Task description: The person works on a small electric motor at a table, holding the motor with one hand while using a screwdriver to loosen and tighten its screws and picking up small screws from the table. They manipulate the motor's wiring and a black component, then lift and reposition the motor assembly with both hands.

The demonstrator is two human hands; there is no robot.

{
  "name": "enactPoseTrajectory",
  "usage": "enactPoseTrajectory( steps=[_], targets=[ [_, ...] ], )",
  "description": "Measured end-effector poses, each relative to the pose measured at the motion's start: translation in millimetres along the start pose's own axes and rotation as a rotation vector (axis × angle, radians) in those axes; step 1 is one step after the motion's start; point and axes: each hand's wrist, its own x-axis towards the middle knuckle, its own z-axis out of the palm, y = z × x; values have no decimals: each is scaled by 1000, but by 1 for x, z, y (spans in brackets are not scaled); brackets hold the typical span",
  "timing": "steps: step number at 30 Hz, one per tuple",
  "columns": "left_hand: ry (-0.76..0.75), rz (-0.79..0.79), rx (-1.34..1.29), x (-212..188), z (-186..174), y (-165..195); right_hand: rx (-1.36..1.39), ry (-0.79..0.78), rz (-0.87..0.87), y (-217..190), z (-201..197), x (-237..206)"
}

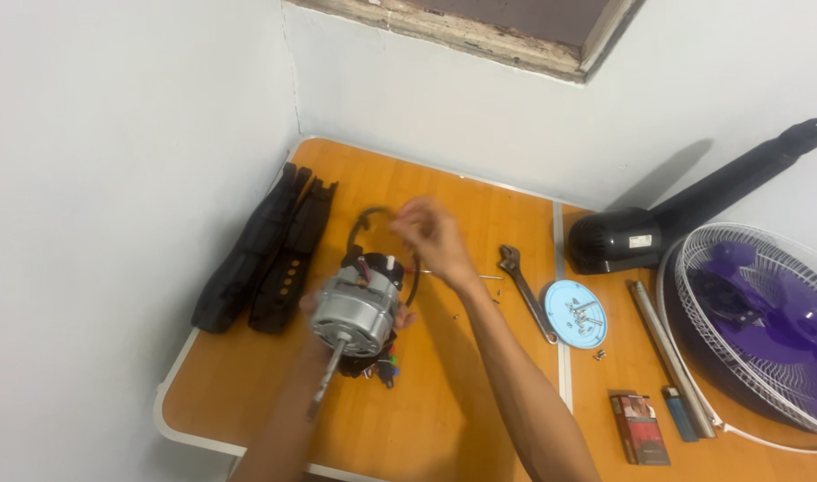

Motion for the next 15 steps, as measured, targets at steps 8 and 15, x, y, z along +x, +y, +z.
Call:
enactPoseTrajectory(
  steps=[8, 15],
  targets=[
    [59, 75, -154, 16, -1, -26, -106, -537, 250, 62, 24, -18],
    [29, 193, -8, 19, 8, -39, -298, -188, 126, 45, 9, -23]
  ],
)
